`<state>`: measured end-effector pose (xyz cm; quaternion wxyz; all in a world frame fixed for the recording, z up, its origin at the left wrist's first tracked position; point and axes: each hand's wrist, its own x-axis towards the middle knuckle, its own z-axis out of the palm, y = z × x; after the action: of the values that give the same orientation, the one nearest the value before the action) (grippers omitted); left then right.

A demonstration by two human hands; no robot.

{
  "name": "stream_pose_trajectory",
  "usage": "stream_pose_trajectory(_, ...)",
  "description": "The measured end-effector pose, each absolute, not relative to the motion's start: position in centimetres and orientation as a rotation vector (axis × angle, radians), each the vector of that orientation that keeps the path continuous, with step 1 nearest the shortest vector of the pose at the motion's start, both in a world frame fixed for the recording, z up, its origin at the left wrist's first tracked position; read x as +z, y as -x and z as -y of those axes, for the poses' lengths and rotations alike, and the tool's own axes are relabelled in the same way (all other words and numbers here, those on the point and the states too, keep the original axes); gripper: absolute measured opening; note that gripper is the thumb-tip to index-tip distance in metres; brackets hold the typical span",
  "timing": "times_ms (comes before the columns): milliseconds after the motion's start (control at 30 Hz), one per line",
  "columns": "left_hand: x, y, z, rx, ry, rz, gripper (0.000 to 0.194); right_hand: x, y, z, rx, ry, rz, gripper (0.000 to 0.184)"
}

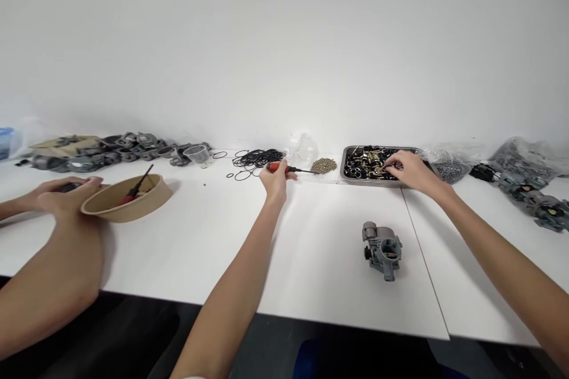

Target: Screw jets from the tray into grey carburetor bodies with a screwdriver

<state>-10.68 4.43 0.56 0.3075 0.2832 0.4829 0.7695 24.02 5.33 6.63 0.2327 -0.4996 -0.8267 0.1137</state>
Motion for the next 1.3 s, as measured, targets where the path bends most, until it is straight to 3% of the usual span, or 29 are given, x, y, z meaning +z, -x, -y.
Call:
stream_pose_trajectory(333,0.6,11.1,-4.2,2.104,-0.906,-1.351,0.025,1.5,-22.4,-11.3,0.029,1.673,2.311,0.018)
stream_pose_trajectory(667,0.0,10.9,-4.0,2.042,-0.970,-1.426,0.025,1.0,-23.4,-12.7,0.278,1.592,2.307,0.019)
stream_pose_trajectory(933,0.4,11.1,-3.9,2.074,-0.953,-1.410,0.024,0.9,-23.1,-12.0,-0.001,1.561,2.227,0.025)
stream_pose_trajectory(1133,0.3,11.6,-4.2,2.098,-0.786,-1.370,0.025,1.2,-23.3,-11.8,0.415,1.426,2.124,0.026)
stream_pose_trajectory(1300,0.1,11.6,-4.4,2.018,-0.669,-1.324,0.028,1.4,-23.8,-12.2,0.567,1.311,2.160,0.029)
